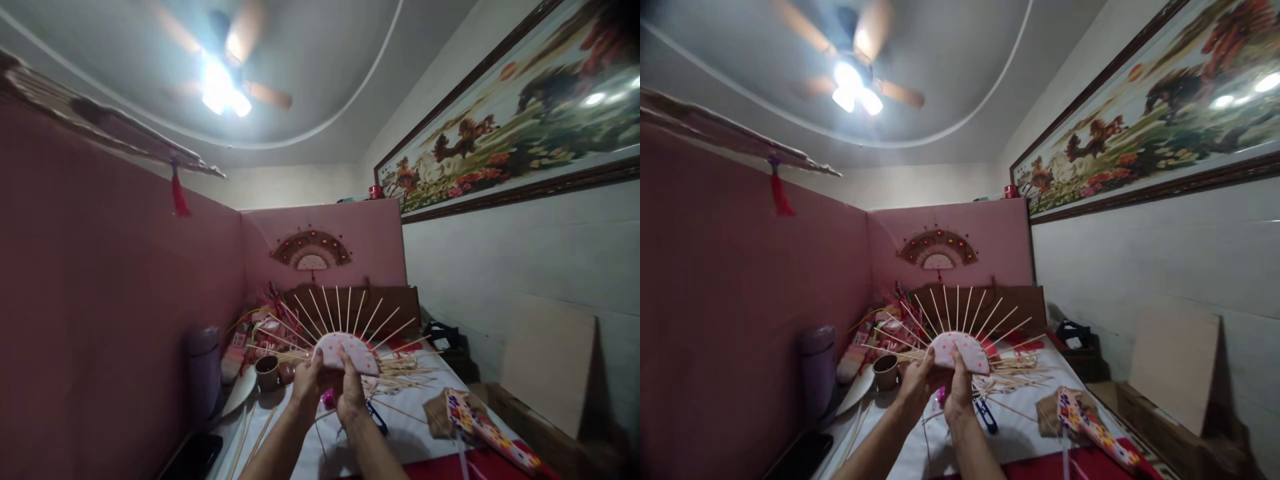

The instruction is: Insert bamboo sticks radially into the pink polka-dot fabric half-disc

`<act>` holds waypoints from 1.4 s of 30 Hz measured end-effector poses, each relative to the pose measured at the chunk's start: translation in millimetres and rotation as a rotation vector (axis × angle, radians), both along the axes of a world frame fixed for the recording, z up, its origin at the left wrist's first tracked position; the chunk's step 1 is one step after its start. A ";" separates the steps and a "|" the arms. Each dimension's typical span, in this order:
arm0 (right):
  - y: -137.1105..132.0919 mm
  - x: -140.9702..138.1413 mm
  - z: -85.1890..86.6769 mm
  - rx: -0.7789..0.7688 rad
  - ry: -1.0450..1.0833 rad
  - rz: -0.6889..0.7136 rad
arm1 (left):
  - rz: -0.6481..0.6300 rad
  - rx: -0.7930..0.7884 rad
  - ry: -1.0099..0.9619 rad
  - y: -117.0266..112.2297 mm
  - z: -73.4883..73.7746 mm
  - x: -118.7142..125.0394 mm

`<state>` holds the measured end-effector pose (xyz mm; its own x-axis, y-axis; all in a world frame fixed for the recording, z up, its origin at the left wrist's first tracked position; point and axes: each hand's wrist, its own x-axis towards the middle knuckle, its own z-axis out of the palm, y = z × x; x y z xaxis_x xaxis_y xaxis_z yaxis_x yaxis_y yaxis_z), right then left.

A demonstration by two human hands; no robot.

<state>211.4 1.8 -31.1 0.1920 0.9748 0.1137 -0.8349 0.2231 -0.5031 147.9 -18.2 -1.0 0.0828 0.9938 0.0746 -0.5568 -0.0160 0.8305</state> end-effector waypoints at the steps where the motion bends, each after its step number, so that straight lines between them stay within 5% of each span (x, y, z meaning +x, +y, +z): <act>1: 2.5 1.3 0.2 -0.011 0.015 0.001 | -0.009 -0.004 0.020 0.4 1.5 0.5; 8: 7.2 15.9 -11.8 -0.067 0.093 0.129 | -0.064 -0.136 0.091 2.9 -1.6 -0.5; 17: -2.1 28.3 -8.2 0.017 0.068 0.239 | 0.047 0.055 0.269 13.6 -14.9 -5.8; 28: -8.6 30.3 -5.0 -0.007 -0.046 0.328 | -0.023 0.133 0.241 16.4 -23.2 1.8; 34: -6.8 32.3 -5.7 -0.017 -0.039 0.315 | -0.046 0.190 0.264 6.6 -17.8 0.2; 39: -5.1 35.3 -7.3 0.005 -0.024 0.284 | -0.223 0.326 0.308 -5.2 -6.7 -12.2; 42: -4.8 35.7 -7.3 0.012 -0.004 0.310 | -0.191 0.309 0.363 -1.4 -6.9 -19.1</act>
